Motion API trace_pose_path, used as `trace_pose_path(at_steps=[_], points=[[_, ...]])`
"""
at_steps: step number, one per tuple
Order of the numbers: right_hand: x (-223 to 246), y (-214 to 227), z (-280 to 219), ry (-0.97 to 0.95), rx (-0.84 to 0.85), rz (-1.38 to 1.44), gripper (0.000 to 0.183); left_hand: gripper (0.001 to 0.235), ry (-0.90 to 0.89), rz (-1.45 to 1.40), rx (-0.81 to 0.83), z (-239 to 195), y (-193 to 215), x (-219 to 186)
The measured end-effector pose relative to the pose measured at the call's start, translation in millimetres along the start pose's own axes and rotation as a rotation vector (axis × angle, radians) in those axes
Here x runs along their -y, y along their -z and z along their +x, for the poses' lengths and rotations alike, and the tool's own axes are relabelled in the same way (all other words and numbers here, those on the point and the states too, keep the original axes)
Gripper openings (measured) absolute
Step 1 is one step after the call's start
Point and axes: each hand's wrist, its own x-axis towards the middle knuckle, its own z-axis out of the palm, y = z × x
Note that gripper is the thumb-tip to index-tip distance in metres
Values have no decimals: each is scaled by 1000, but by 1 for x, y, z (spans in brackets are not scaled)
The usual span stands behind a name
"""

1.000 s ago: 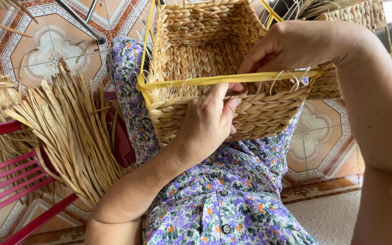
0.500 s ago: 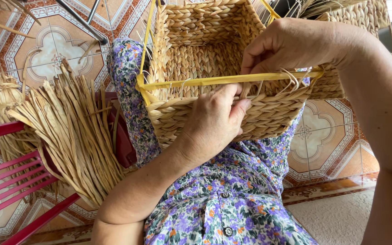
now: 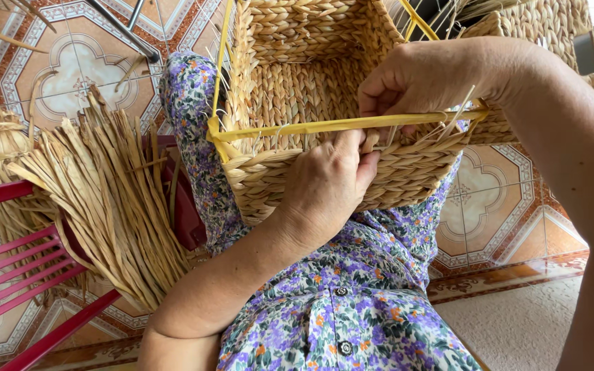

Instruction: The person weaves a basket using dried palm leaves, interlacing them through a yellow frame. They trim excess material with scissors and continue weaving the sides of the basket.

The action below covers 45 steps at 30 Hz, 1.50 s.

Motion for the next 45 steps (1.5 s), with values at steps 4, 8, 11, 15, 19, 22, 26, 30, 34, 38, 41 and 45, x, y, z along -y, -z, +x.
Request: trace_pose_path(at_steps=[4,8,11,15,19,22,26,30,34,38,41,45], points=[[-1,1,0,51,34,-11,22,25,-18,-36,-63,-1,-2,2],[-7,2,5,62,90,-46,21,23,-84,-134,-56,1,4,4],[-16,4,8,122,58,-79,26,19,-20,-280,58,4,14,6],[-33,4,-23,336,-374,-268,22,16,77,-282,92,5,18,5],[-42,-41,-81,542,-1071,-86,12,22,-66,-178,-62,7,14,4],[-37,-97,-97,608,-1300,-193,2,26,29,-151,17,10,9,3],[-29,-147,-64,473,-1288,-125,25,25,-25,-54,-84,12,4,0],[-30,-154,-33,482,-1443,-214,27,26,8,-47,-72,11,4,0],[-35,-149,-24,538,-1479,-265,24,21,0,-52,-82,12,6,3],[-46,-151,-25,595,-1460,-125,23,13,-153,-186,-154,5,10,8],[-55,-152,-26,612,-1443,-55,22,15,-248,-246,-158,-3,14,10],[-57,-153,-26,672,-1413,-132,20,20,-294,-152,-201,-8,9,7]])
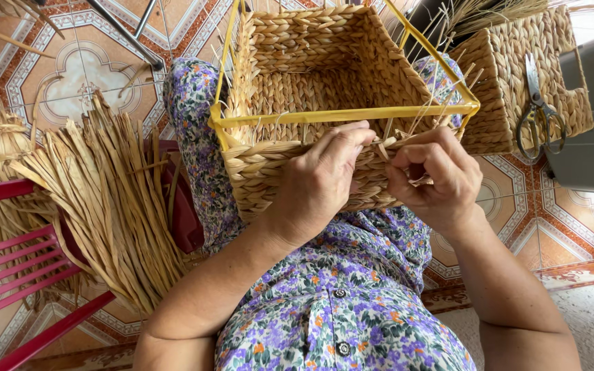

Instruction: The person weaves a basket using dried palm leaves, interlacing them through a yellow frame. They trim excess material with scissors and continue weaving the sides of the basket.

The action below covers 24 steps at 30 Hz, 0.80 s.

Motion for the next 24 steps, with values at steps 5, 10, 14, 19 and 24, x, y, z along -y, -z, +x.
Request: trace_pose_path(at_steps=[5,10,14,19,24], points=[[8,11,15,50,16,-87,19,29,21,85,63,5,-8,1],[9,12,40,79,69,-137,22,36,42,129,161,10,1,-3],[8,7,50,-3,54,-13,19,19,36,74,55,13,5,-5],[14,16,34,-110,-50,52,13,9,81,138,-1,16,-12,-7],[19,-4,11,-180,-178,-13,11,18,158,243,83,22,-26,-12]])
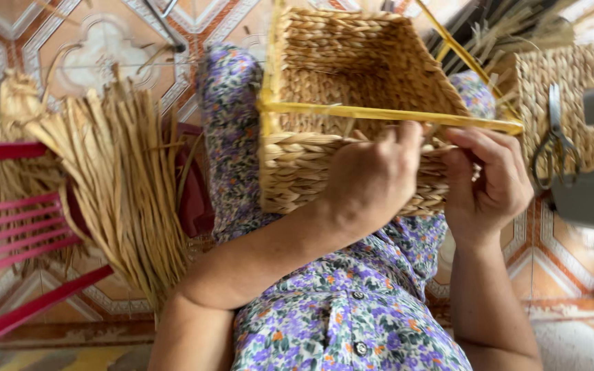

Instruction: The person weaves a basket using dried palm leaves, interlacing them through a yellow frame. They trim excess material with scissors and continue weaving the sides of the basket.

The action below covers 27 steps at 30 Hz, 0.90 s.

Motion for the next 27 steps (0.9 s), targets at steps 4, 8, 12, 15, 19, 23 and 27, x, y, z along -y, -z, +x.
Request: trace_pose_path(at_steps=[4,8,12,15,19,23,27], points=[[-8,-10,-15,-18,-38,74,11,15,-28,180,-76,2,-8,-2],[-11,-15,-19,-100,-38,178,16,15,-6,33,-129,-2,-9,4],[-11,-20,-17,15,7,-70,19,16,-51,-109,-309,-13,-13,8],[-15,-22,-19,87,-11,-29,20,15,-81,-181,-278,-16,-22,16],[-30,-17,-24,-4,28,-49,22,33,-162,-240,-325,-18,-31,24],[-45,-19,-29,72,-5,-100,11,23,-189,-287,-199,-27,-20,27],[-53,-23,-28,70,5,-91,12,19,-369,-486,-387,-79,20,67]])
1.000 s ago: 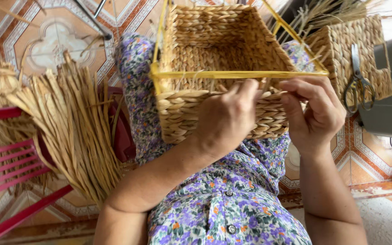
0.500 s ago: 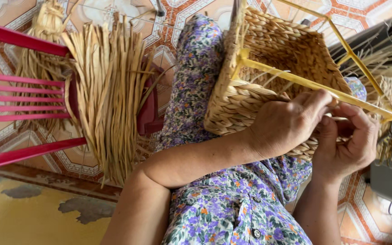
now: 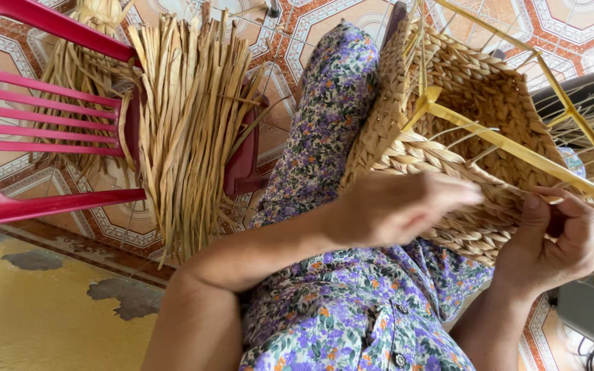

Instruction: The person weaves a basket using dried palm leaves, interlacing them through a yellow frame. They trim excess material with scissors and continue weaving the sides of the basket.

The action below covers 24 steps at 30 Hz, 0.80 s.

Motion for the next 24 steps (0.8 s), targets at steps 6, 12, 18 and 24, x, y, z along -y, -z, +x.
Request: trace_pose_path(at_steps=[6,12,18,24], points=[[-15,-5,-1,100,-43,66,14,10,366,632,-305,-81,152,68],[-5,14,-2,-148,-107,397,8,9,767,1249,-211,-180,276,122],[29,28,-9,-191,-186,472,12,15,1377,821,-175,-208,254,121],[52,50,-20,-212,-76,452,9,13,900,829,-134,-189,200,128]])
